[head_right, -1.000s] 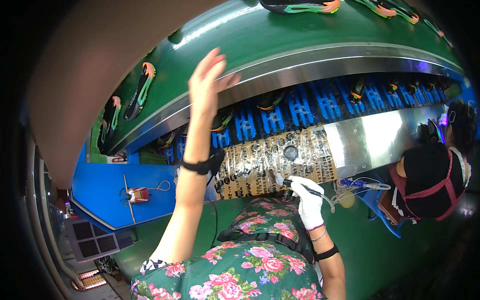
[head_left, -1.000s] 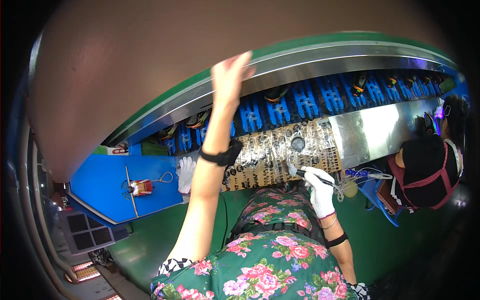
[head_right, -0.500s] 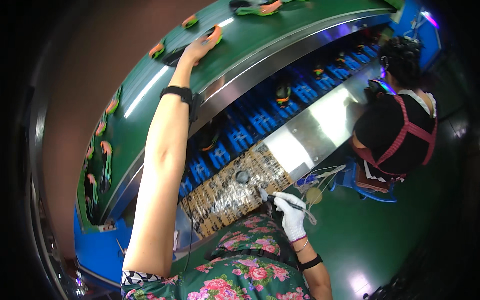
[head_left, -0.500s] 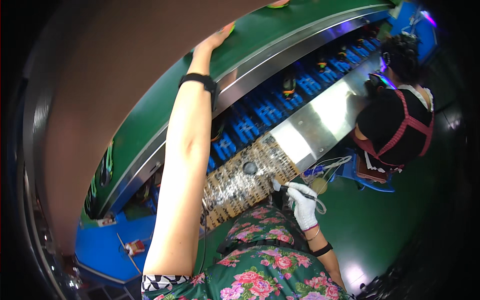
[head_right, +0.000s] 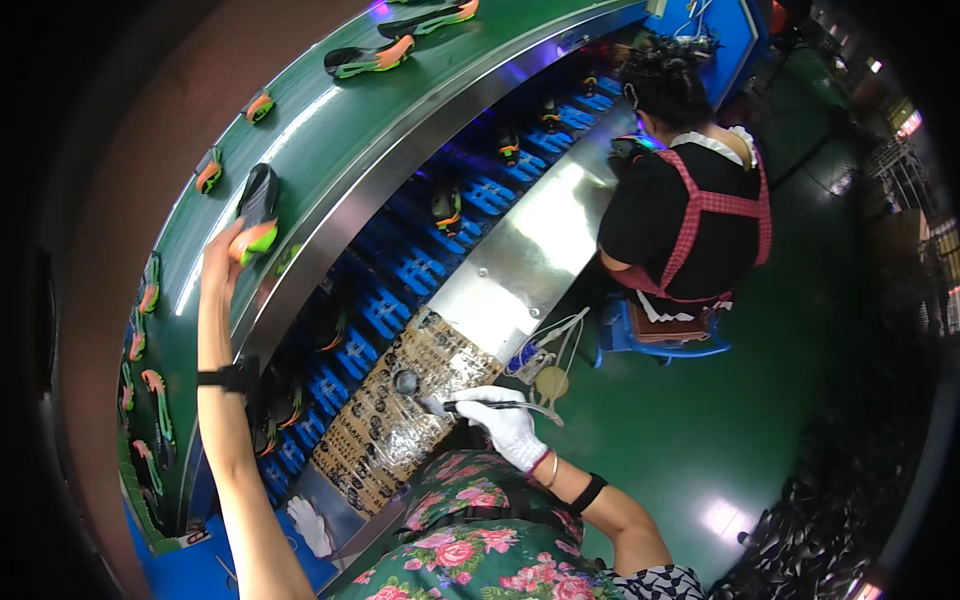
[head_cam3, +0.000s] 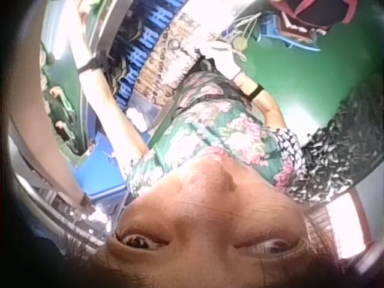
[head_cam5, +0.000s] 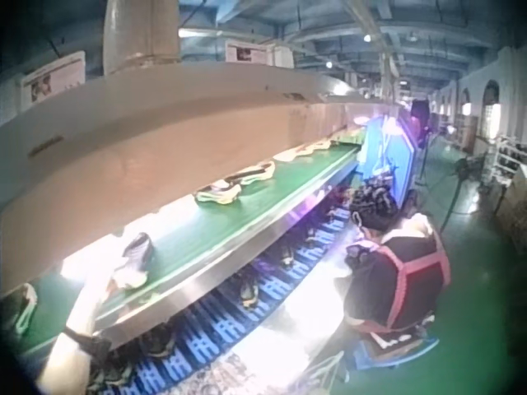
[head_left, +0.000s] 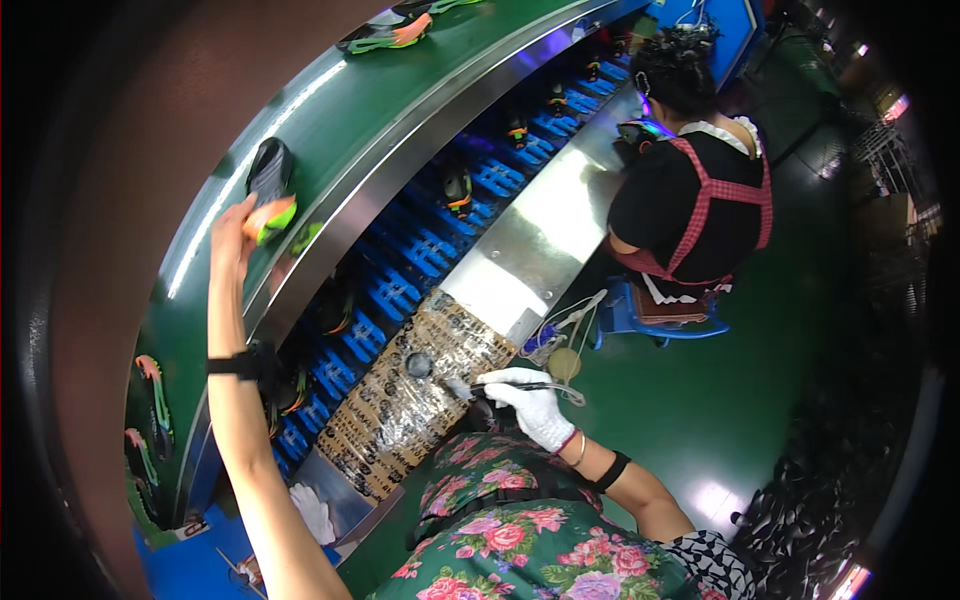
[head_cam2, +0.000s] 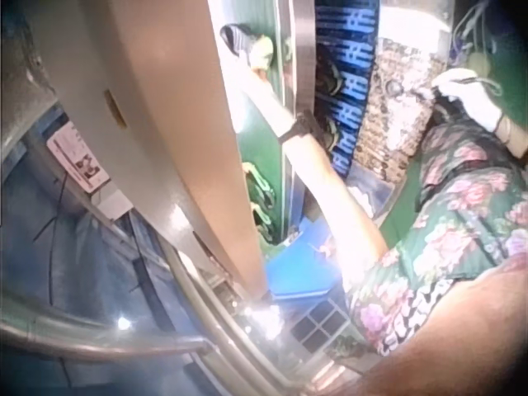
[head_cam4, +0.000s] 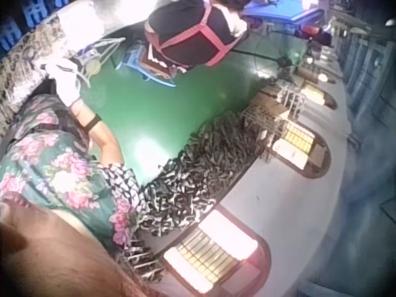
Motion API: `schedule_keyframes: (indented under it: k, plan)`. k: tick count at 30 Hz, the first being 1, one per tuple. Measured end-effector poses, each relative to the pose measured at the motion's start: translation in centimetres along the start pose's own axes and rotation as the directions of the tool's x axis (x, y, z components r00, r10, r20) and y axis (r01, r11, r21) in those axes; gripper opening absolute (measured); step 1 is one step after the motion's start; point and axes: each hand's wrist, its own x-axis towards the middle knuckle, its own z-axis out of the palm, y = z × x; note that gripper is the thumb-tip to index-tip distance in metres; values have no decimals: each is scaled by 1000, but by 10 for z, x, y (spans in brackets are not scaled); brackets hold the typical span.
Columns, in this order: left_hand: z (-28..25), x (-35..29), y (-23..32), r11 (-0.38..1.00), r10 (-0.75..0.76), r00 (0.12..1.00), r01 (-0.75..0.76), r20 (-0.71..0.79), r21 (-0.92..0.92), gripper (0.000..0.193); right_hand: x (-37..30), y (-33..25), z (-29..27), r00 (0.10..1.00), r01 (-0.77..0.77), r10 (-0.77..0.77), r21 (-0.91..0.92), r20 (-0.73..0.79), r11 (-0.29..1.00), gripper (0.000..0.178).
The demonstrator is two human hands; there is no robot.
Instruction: Applying glue to the edges and bottom of shoe soles using a brush.
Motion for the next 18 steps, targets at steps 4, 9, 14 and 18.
schedule_keyframes:
  k: [4,9,14,18]
  plan:
    - [-13,-65,-12,986,97,986,-114,-136,-125,26,-1,-8,2,998,54,-54,-4,22,999,20]
    - [-28,-198,-46,972,230,957,-234,-176,-3,68,-11,-32,13,987,155,-154,-20,45,988,20]
    - [1,-265,-106,950,14,980,-75,-198,-303,39,-14,-74,43,968,211,-210,8,138,977,21]
    - [32,-304,-142,520,-583,807,461,96,-719,33,-14,-103,75,896,387,-365,-42,254,921,24]
